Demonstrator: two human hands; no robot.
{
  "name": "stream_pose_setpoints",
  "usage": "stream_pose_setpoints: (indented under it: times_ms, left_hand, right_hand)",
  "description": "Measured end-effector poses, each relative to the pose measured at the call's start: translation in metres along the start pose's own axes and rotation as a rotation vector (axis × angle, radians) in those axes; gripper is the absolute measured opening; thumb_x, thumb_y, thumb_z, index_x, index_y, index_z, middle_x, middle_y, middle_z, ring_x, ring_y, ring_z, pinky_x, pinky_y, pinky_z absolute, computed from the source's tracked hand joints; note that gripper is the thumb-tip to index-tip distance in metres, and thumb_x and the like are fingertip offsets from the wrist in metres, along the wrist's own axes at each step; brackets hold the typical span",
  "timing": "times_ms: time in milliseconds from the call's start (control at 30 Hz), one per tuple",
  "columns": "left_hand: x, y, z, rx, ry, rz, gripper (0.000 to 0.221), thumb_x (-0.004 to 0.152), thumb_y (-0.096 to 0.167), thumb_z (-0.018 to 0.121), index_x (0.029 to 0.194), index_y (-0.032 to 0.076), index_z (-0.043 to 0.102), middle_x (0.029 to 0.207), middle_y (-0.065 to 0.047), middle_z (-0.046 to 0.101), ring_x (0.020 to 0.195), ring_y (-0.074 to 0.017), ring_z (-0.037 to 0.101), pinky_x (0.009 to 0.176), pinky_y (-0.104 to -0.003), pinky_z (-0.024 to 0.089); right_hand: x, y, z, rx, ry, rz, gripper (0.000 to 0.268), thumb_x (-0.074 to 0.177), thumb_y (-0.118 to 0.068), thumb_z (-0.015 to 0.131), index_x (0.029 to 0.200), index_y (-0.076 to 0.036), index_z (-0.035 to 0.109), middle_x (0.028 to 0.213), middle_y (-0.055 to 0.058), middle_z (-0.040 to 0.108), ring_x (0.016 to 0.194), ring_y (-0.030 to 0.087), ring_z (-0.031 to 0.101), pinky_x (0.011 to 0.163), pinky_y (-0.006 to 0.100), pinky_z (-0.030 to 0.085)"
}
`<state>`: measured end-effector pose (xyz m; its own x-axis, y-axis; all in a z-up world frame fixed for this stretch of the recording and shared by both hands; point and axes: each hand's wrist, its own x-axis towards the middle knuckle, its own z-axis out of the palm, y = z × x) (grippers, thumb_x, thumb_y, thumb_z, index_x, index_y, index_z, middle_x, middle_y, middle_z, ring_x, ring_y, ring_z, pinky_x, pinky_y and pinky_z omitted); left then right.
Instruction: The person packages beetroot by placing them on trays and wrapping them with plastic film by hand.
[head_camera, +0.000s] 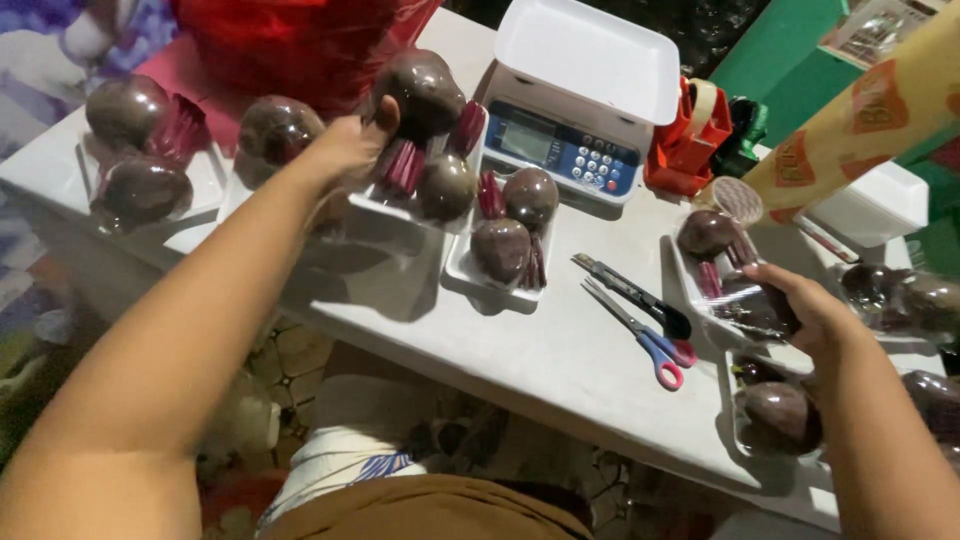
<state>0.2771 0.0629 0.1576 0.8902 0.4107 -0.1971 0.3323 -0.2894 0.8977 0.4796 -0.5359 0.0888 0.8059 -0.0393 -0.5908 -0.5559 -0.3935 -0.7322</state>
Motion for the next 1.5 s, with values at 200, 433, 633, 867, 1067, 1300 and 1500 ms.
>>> stream_pose_setpoints:
  times_ms: [200, 433, 633, 867, 1067, 1300, 1500]
  left_hand:
    - [-0.015, -0.089, 0.018, -0.331, -0.045, 0.304, 0.064, 0.07, 0.086, 0.052, 0.079, 0.023, 0.039, 0.074, 0.009, 0.034, 0.072, -0.0056, 0.03, 0.059, -0.027, 0.023]
    - [-0.001, -0.112, 0.027, -0.173, -0.157, 0.397, 0.099, 0.067, 0.088, 0.05, 0.125, 0.008, 0.063, 0.115, -0.001, 0.064, 0.106, -0.0114, 0.055, 0.088, -0.025, 0.046]
    - [-0.059, -0.072, 0.019, 0.156, 0.131, 0.192, 0.1, 0.078, 0.083, 0.039, 0.153, 0.018, 0.032, 0.14, -0.014, 0.061, 0.102, -0.0313, 0.066, 0.093, -0.048, 0.045]
    - [-0.175, -0.052, 0.06, 0.09, 0.559, 0.873, 0.046, 0.108, 0.019, 0.053, 0.146, -0.002, 0.039, 0.144, -0.023, 0.049, 0.137, -0.0374, 0.051, 0.121, -0.047, 0.043]
    - [-0.222, -0.082, 0.09, -0.597, -0.269, 0.266, 0.122, 0.072, 0.09, 0.06, 0.158, 0.015, 0.016, 0.157, -0.016, 0.041, 0.142, -0.0311, 0.05, 0.113, -0.043, 0.04]
    - [-0.223, -0.114, 0.078, -0.81, -0.052, 0.239, 0.091, 0.071, 0.044, 0.089, 0.14, 0.006, 0.045, 0.129, -0.011, 0.062, 0.116, -0.0182, 0.058, 0.103, -0.036, 0.051]
    - [-0.226, -0.148, 0.048, -0.821, -0.022, 0.099, 0.065, 0.07, 0.036, 0.091, 0.122, 0.008, 0.064, 0.108, -0.011, 0.072, 0.096, -0.0182, 0.068, 0.084, -0.037, 0.061]
  right_hand:
    - [-0.04, 0.008, -0.015, 0.078, 0.005, -0.137, 0.033, 0.091, -0.049, 0.066, 0.113, -0.024, 0.068, 0.097, 0.003, 0.071, 0.077, 0.023, 0.065, 0.07, 0.039, 0.053]
    - [-0.129, 0.003, 0.018, 0.31, 0.062, -0.264, 0.028, 0.091, -0.061, 0.067, 0.109, -0.04, 0.07, 0.094, -0.015, 0.07, 0.08, 0.005, 0.067, 0.063, 0.029, 0.055]
    - [-0.128, 0.067, 0.021, -0.232, 0.121, -0.815, 0.084, 0.061, 0.01, 0.052, 0.144, 0.004, 0.04, 0.147, 0.011, 0.041, 0.136, 0.022, 0.038, 0.119, 0.032, 0.029]
    - [-0.243, 0.035, 0.175, 0.442, -0.173, -0.519, 0.059, 0.074, -0.032, 0.072, 0.125, -0.007, 0.058, 0.103, 0.007, 0.067, 0.079, 0.017, 0.064, 0.058, 0.026, 0.052]
    - [-0.28, 0.066, 0.265, 0.251, -0.141, -0.563, 0.092, 0.067, -0.019, 0.073, 0.152, -0.006, 0.04, 0.132, 0.014, 0.063, 0.112, 0.022, 0.062, 0.099, 0.03, 0.048]
    - [-0.295, 0.12, 0.351, 0.269, -0.278, -0.688, 0.11, 0.064, -0.017, 0.089, 0.157, -0.01, 0.03, 0.143, 0.018, 0.049, 0.126, 0.027, 0.056, 0.11, 0.04, 0.048]
    - [-0.281, 0.124, 0.351, 0.017, -0.474, -0.844, 0.087, 0.085, -0.034, 0.074, 0.156, -0.006, 0.032, 0.142, 0.021, 0.051, 0.136, 0.034, 0.047, 0.117, 0.054, 0.033]
